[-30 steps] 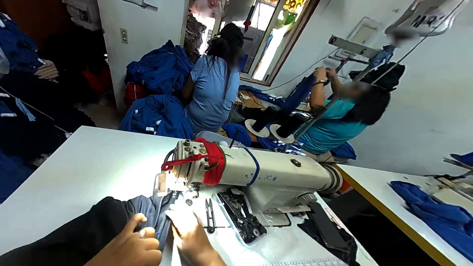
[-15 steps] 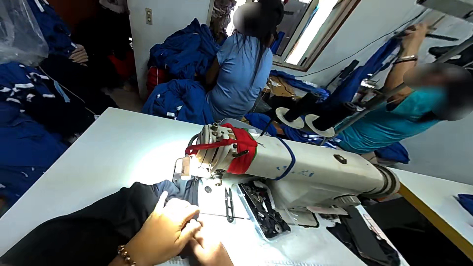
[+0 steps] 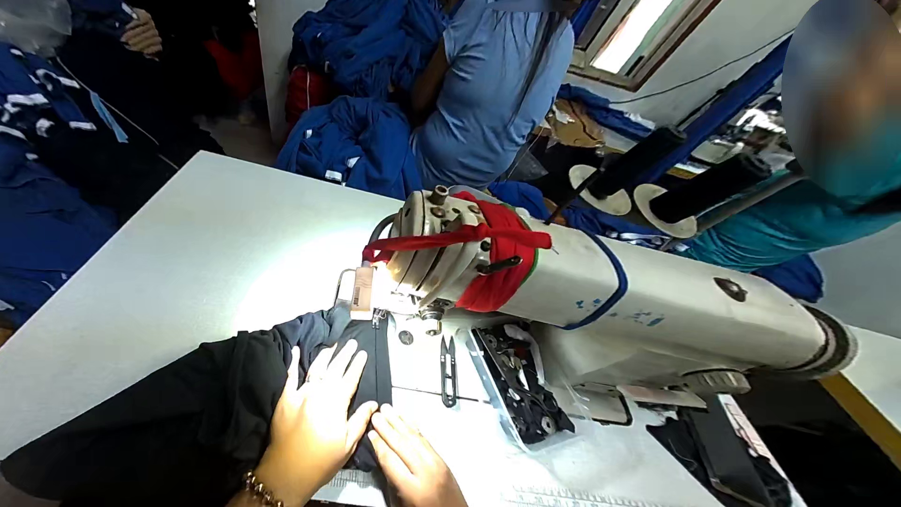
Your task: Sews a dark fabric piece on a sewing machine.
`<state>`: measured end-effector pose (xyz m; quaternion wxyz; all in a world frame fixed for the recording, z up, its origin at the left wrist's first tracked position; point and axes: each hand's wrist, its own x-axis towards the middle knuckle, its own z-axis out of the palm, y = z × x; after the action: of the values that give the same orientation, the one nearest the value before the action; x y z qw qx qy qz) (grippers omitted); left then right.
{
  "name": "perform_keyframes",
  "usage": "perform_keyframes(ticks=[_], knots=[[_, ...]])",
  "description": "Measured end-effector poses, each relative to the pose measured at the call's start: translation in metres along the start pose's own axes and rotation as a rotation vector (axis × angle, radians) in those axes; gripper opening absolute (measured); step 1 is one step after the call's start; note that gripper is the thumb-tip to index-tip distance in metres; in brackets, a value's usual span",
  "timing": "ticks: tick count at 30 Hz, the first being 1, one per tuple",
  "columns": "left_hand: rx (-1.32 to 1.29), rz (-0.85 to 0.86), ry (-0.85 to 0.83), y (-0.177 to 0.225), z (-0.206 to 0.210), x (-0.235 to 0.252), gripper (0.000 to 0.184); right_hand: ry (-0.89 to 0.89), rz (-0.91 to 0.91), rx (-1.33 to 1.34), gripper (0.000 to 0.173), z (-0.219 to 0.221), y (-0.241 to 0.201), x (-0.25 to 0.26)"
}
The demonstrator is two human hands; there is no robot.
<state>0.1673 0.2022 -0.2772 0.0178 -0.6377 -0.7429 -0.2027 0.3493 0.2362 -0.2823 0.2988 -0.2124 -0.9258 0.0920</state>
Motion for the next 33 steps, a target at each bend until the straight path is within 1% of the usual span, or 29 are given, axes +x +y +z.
perform_keyframes(ticks=[3,9,14,17,18,19,20,21,22,23,24,26,27,28,30,33], knots=[[-0.004,-0.008,-0.041,-0.005,0.000,0.010,0.061,-0.003,0.007,-0.002,0.026,0.004,0.005,0.007],[-0.011,-0.005,-0.079,-0.010,-0.002,0.019,0.061,-0.015,0.030,-0.017,0.026,0.005,0.006,0.013],[-0.046,-0.065,-0.265,-0.016,-0.009,0.045,0.063,0.016,0.031,-0.040,0.028,0.015,0.017,0.026],[-0.022,-0.059,-0.287,-0.019,-0.009,0.057,0.062,0.034,0.047,-0.011,0.029,0.019,0.025,0.035],[0.000,-0.039,-0.280,-0.019,-0.010,0.057,0.061,0.029,0.055,-0.003,0.029,0.019,0.027,0.038],[0.014,0.004,-0.221,-0.020,-0.012,0.054,0.056,0.023,0.059,0.006,0.029,0.019,0.030,0.041],[0.019,0.084,-0.093,-0.021,-0.014,0.049,0.046,0.022,0.057,0.005,0.028,0.019,0.033,0.043],[0.009,0.179,0.017,-0.023,-0.018,0.043,0.031,0.024,0.056,0.000,0.027,0.019,0.035,0.044],[-0.013,0.266,0.064,-0.024,-0.025,0.037,0.029,0.028,0.050,-0.001,0.026,0.018,0.036,0.045],[-0.041,0.325,0.066,-0.021,-0.034,0.030,0.032,0.037,0.036,0.006,0.025,0.017,0.037,0.045],[-0.073,0.349,0.046,-0.018,-0.041,0.024,0.033,0.047,0.019,0.023,0.024,0.015,0.035,0.043],[-0.139,0.325,0.047,-0.012,-0.045,0.018,0.028,0.077,-0.021,0.081,0.020,0.010,0.027,0.034],[-0.169,0.294,0.049,-0.013,-0.041,0.015,0.030,0.080,-0.035,0.106,0.018,0.008,0.023,0.027],[-0.173,0.266,0.051,-0.015,-0.032,0.013,0.038,0.074,-0.046,0.116,0.018,0.006,0.019,0.020],[-0.085,0.203,0.047,-0.020,-0.012,0.008,0.048,0.042,-0.052,0.111,0.018,0.002,0.018,0.010],[-0.005,0.146,0.058,-0.019,-0.003,0.006,0.049,0.023,-0.051,0.088,0.019,0.001,0.022,0.009]])
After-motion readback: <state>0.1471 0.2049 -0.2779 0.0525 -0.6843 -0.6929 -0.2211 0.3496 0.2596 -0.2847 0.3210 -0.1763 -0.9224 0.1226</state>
